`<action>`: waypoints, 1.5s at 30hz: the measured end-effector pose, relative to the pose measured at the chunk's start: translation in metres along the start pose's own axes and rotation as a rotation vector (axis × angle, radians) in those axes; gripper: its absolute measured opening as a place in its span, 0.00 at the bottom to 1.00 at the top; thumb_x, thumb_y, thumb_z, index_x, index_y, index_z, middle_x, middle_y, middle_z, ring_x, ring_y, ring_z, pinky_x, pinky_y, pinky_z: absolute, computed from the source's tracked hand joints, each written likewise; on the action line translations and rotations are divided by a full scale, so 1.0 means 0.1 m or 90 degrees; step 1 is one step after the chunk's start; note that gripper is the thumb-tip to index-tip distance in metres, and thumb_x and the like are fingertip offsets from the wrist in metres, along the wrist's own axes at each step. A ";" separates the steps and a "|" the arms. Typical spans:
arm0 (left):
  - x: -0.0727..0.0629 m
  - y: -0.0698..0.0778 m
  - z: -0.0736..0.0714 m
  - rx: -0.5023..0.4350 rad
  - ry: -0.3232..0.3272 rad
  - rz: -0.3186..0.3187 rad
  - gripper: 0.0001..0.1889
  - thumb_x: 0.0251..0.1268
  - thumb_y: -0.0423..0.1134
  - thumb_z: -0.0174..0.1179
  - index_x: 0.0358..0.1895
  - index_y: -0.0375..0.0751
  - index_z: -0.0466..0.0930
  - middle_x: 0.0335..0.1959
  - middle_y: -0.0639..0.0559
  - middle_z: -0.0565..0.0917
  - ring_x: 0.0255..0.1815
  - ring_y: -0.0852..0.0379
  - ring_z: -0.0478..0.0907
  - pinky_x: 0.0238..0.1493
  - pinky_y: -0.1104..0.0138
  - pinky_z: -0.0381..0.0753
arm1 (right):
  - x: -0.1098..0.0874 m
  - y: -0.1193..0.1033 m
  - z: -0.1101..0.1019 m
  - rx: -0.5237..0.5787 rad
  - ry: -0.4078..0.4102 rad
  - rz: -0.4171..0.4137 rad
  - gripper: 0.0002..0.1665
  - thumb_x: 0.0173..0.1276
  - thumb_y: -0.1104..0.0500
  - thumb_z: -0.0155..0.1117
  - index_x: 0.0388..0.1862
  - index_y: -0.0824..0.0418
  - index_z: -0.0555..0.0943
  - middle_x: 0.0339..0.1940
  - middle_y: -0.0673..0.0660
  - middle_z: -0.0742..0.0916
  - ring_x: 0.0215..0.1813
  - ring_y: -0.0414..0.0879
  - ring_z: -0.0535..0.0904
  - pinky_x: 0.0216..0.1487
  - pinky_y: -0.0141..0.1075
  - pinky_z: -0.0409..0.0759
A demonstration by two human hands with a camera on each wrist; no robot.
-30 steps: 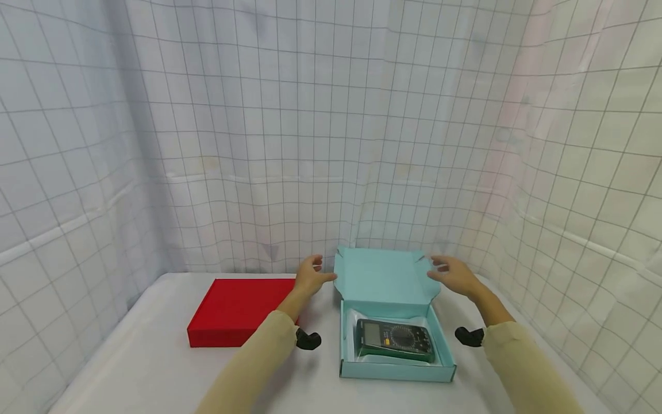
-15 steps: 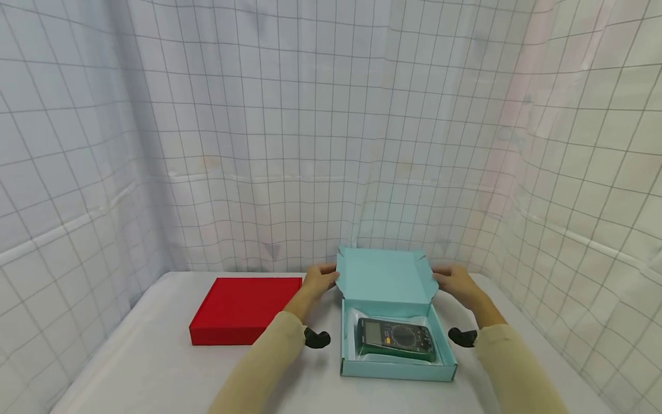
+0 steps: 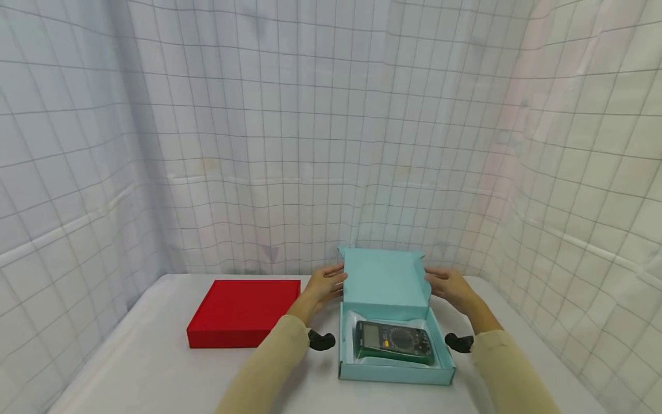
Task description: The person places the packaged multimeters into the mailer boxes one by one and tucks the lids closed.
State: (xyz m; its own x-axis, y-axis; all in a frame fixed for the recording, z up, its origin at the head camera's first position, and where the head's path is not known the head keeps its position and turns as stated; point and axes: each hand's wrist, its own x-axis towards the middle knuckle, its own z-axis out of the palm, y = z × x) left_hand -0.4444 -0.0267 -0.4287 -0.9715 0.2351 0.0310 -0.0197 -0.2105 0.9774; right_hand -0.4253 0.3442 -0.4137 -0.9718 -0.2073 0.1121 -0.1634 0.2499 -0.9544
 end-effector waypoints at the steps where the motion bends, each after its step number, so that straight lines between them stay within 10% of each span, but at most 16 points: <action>1: -0.01 0.00 0.00 -0.004 -0.003 0.002 0.29 0.73 0.33 0.65 0.74 0.33 0.71 0.69 0.34 0.75 0.58 0.43 0.83 0.60 0.52 0.81 | 0.00 0.00 0.00 0.011 -0.002 0.007 0.36 0.82 0.57 0.59 0.79 0.73 0.60 0.76 0.75 0.67 0.70 0.62 0.74 0.63 0.45 0.79; 11: -0.06 0.04 0.04 -0.028 -0.010 0.048 0.29 0.71 0.28 0.65 0.73 0.31 0.70 0.68 0.32 0.73 0.60 0.43 0.80 0.62 0.51 0.79 | -0.06 -0.03 -0.09 0.071 -0.018 0.007 0.40 0.80 0.59 0.62 0.82 0.68 0.56 0.76 0.75 0.66 0.59 0.47 0.83 0.59 0.45 0.82; 26: -0.12 -0.03 0.03 -0.006 -0.012 0.058 0.34 0.69 0.29 0.68 0.76 0.30 0.66 0.70 0.32 0.69 0.64 0.41 0.76 0.64 0.53 0.77 | -0.11 0.06 -0.07 0.156 -0.051 0.042 0.45 0.82 0.58 0.59 0.82 0.74 0.47 0.65 0.65 0.80 0.56 0.53 0.86 0.59 0.47 0.82; 45: -0.19 0.06 -0.10 0.091 -0.129 0.037 0.36 0.68 0.33 0.70 0.75 0.26 0.64 0.67 0.37 0.74 0.65 0.43 0.77 0.62 0.55 0.79 | -0.21 0.01 -0.15 0.124 -0.128 0.027 0.47 0.81 0.63 0.58 0.82 0.76 0.41 0.80 0.77 0.56 0.64 0.45 0.80 0.66 0.45 0.76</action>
State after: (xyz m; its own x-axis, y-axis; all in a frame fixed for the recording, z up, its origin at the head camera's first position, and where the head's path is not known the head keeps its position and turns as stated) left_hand -0.4280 -0.0419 -0.4253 -0.9024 0.4153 0.1148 0.0823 -0.0955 0.9920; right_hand -0.4074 0.3626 -0.4125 -0.9206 -0.3891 0.0322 -0.0683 0.0792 -0.9945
